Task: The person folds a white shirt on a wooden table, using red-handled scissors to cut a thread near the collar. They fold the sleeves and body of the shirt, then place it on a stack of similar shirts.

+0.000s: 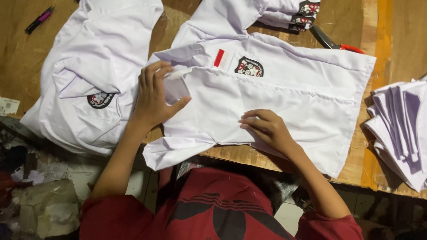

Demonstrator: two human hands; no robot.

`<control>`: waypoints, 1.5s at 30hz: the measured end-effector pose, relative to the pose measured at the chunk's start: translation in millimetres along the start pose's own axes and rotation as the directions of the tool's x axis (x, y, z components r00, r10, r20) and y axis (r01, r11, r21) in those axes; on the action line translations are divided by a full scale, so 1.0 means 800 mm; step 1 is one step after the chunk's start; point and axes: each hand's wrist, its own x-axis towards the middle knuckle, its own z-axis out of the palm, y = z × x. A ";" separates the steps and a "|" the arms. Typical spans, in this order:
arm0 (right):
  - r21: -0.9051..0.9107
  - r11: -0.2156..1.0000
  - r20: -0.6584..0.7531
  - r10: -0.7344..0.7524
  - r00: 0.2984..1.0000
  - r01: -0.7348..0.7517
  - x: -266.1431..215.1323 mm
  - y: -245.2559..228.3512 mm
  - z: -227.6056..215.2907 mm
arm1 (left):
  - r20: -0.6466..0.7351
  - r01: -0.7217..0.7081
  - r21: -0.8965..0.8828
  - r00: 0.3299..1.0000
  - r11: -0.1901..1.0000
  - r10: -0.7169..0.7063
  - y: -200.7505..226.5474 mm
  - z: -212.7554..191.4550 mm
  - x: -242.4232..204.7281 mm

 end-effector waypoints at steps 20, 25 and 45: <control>-0.216 0.976 0.004 0.035 0.999 -0.034 -0.047 0.098 -0.084 | -0.101 0.000 -0.210 0.995 0.978 -0.022 0.007 0.030 0.076; -0.333 0.904 -0.182 0.218 0.959 -0.269 -0.042 0.143 -0.146 | -0.024 0.108 -0.271 0.993 0.956 -0.119 0.018 0.023 0.081; -0.586 0.592 -0.367 0.415 0.833 -0.553 0.001 0.269 -0.206 | 0.242 -0.573 -0.009 0.794 0.820 0.557 0.142 0.174 0.122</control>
